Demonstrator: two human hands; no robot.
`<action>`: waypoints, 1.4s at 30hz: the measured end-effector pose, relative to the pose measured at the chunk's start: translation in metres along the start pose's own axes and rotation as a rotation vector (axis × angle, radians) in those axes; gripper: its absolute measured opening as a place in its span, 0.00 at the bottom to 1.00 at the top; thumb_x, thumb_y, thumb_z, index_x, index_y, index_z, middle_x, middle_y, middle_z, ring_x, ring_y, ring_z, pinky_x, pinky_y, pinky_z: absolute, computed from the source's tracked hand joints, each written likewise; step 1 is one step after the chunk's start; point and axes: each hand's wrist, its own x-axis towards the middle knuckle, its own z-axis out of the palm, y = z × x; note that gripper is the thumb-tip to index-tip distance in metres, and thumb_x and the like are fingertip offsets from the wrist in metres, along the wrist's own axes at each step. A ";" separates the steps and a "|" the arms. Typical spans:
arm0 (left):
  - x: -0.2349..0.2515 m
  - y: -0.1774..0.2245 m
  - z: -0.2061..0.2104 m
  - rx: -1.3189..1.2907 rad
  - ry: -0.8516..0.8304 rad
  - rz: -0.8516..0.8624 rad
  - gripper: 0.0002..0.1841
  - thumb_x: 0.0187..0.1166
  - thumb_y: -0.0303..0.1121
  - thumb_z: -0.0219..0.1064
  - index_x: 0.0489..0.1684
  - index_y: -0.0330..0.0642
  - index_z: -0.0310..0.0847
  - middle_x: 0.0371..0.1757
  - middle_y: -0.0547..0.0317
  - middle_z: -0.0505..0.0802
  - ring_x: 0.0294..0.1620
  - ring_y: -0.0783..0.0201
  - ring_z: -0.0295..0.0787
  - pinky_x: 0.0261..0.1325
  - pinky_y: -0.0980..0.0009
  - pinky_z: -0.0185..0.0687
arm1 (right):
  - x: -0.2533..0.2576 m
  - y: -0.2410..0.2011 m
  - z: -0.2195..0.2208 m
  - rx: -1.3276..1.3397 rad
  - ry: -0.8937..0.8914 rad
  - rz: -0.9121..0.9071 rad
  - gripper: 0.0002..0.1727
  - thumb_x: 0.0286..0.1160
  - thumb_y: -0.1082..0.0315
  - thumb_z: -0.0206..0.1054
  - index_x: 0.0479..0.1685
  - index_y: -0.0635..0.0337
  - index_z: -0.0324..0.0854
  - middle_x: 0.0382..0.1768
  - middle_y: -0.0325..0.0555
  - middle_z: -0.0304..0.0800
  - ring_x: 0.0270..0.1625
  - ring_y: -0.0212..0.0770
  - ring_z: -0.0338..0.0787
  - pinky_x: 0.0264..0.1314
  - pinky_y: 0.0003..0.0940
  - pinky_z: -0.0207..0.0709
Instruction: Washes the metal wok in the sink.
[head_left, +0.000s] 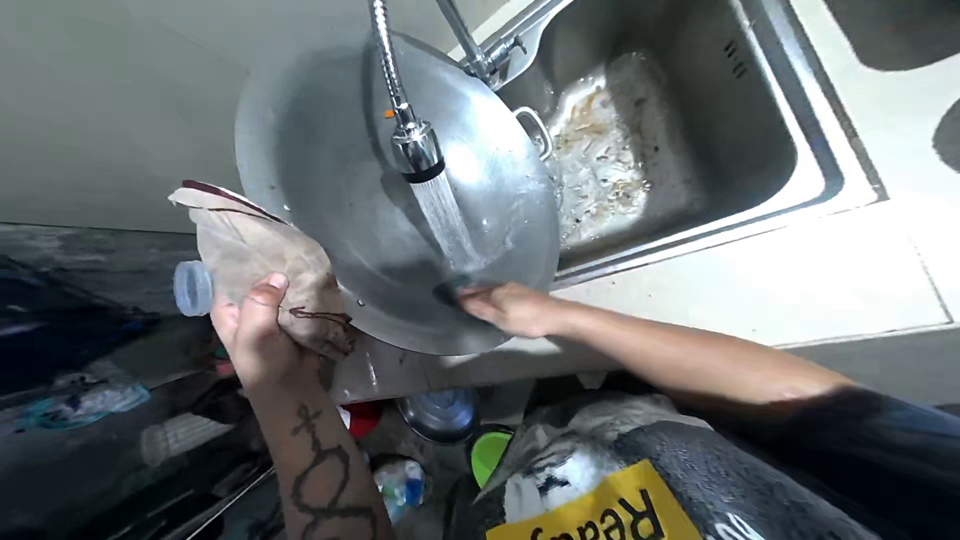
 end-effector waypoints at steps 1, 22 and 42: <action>-0.001 0.000 0.002 -0.008 -0.006 0.000 0.16 0.73 0.22 0.52 0.55 0.51 0.71 0.39 0.79 0.91 0.43 0.80 0.91 0.49 0.77 0.90 | 0.012 -0.023 0.005 0.142 0.035 -0.067 0.26 0.97 0.60 0.45 0.77 0.66 0.80 0.75 0.58 0.85 0.80 0.51 0.81 0.86 0.50 0.66; -0.005 -0.006 -0.005 0.048 -0.004 -0.010 0.15 0.76 0.21 0.53 0.54 0.51 0.72 0.38 0.80 0.91 0.41 0.81 0.91 0.48 0.78 0.91 | 0.043 0.139 -0.092 -0.616 0.173 0.174 0.33 0.82 0.83 0.55 0.90 0.72 0.58 0.93 0.66 0.52 0.96 0.69 0.48 0.93 0.72 0.37; 0.003 -0.002 -0.001 0.010 -0.003 0.020 0.16 0.74 0.22 0.54 0.59 0.44 0.69 0.42 0.74 0.91 0.43 0.78 0.91 0.50 0.75 0.91 | -0.022 0.059 -0.011 -0.277 0.060 -0.139 0.22 0.86 0.70 0.57 0.74 0.53 0.86 0.75 0.45 0.87 0.77 0.58 0.84 0.80 0.63 0.70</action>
